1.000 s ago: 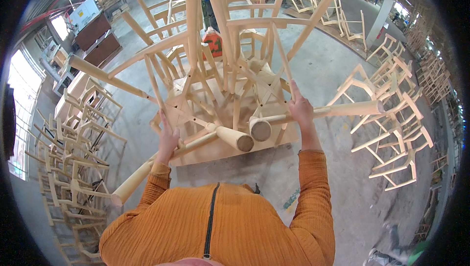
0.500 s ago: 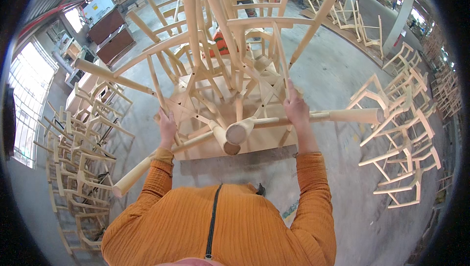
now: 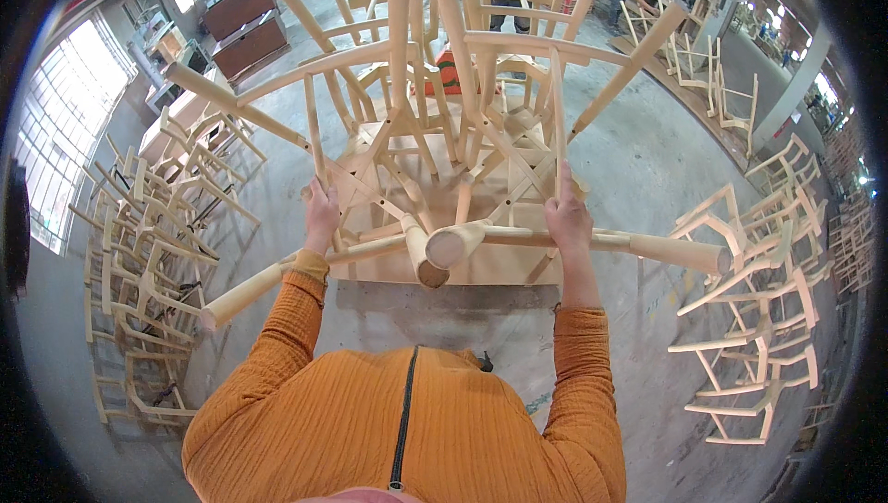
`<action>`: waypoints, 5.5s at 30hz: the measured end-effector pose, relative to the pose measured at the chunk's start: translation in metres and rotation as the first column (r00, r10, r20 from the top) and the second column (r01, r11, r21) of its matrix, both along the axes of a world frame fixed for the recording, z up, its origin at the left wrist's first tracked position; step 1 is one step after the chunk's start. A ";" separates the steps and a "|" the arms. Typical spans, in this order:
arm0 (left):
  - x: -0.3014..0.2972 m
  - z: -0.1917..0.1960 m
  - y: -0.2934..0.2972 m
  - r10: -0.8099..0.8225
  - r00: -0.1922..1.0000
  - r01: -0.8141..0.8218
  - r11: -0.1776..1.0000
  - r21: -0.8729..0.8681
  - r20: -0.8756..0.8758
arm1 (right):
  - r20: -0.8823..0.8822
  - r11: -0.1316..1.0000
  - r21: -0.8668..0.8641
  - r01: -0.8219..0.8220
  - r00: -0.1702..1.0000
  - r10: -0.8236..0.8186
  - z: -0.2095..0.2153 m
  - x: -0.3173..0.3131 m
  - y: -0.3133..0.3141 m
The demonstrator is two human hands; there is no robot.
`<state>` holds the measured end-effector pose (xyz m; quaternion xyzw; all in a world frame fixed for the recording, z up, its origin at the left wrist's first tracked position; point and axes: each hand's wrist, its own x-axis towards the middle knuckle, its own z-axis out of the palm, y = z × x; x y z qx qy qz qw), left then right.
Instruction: The person stacks unfinished wooden chair frames on a pallet and moves the stack using a pallet jack. They then unstack the chairs and place them on the floor.
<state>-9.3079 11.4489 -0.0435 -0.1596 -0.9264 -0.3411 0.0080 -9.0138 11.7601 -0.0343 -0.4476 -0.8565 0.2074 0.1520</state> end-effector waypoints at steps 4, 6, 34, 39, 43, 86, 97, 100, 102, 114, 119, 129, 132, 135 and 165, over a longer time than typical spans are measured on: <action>-0.006 -0.001 -0.006 0.034 0.999 -0.034 0.999 -0.012 -0.039 | -0.029 1.000 0.006 -0.020 0.999 0.020 0.009 -0.002 -0.003; -0.005 0.002 -0.003 0.020 0.999 -0.019 1.000 0.007 -0.034 | -0.005 1.000 0.021 -0.002 1.000 0.002 0.011 -0.002 -0.002; 0.021 0.056 -0.022 -0.197 0.818 -0.323 0.618 0.716 0.540 | -0.196 0.995 0.066 0.071 0.979 -0.057 0.048 -0.032 0.024; 0.061 0.043 -0.072 -0.067 0.862 -0.361 0.616 0.700 0.503 | -0.206 0.998 0.028 0.058 0.977 -0.051 0.058 -0.043 0.020; 0.081 0.047 -0.071 -0.037 0.842 -0.459 0.477 0.749 0.539 | -0.221 0.999 0.007 0.040 0.975 -0.037 0.066 -0.049 0.032; 0.264 0.144 -0.332 -0.580 0.146 -0.697 0.514 0.499 0.802 | 0.349 -0.483 -0.871 -0.090 0.577 -0.738 -0.189 0.170 -0.452; 0.286 0.117 -0.303 -0.610 -0.106 -0.671 0.627 0.396 0.785 | 0.142 0.117 -0.590 -0.799 -0.246 -0.959 -0.094 0.302 -0.370; 0.297 0.099 -0.268 -0.589 -0.210 -0.611 0.702 0.366 0.780 | -0.054 0.346 -0.545 -0.764 -0.380 -0.923 -0.055 0.358 -0.358; 0.307 0.081 -0.254 -0.591 -0.306 -0.591 0.733 0.337 0.747 | -0.142 0.405 -0.509 -0.759 -0.390 -0.910 -0.033 0.390 -0.354; 0.387 -0.011 -0.159 -0.418 -0.347 -0.222 0.906 0.360 0.839 | -0.833 0.688 -0.312 -0.655 -0.160 -0.530 0.087 0.499 -0.327; 0.410 -0.030 -0.082 -0.433 -0.464 -0.080 0.889 0.451 0.772 | -0.749 0.832 -0.211 -0.512 -0.462 -0.474 0.094 0.522 -0.281; 0.377 -0.117 0.059 -0.579 -0.657 -0.055 0.675 0.735 0.483 | -0.935 0.937 -0.182 -0.298 -0.244 -0.259 0.171 0.457 -0.225; 0.394 -0.100 0.110 -0.442 -0.644 0.066 0.781 0.621 0.624 | -0.971 0.985 -0.092 -0.145 -0.206 -0.121 0.183 0.451 -0.213; 0.400 -0.060 0.151 -0.294 -0.700 0.156 0.827 0.540 0.651 | -0.992 0.982 0.056 -0.178 -0.125 0.034 0.195 0.458 -0.194; 0.322 -0.057 0.688 -0.525 -0.562 -0.038 0.788 0.615 0.639 | -0.957 0.830 0.255 -0.496 -0.252 0.143 0.189 0.368 0.409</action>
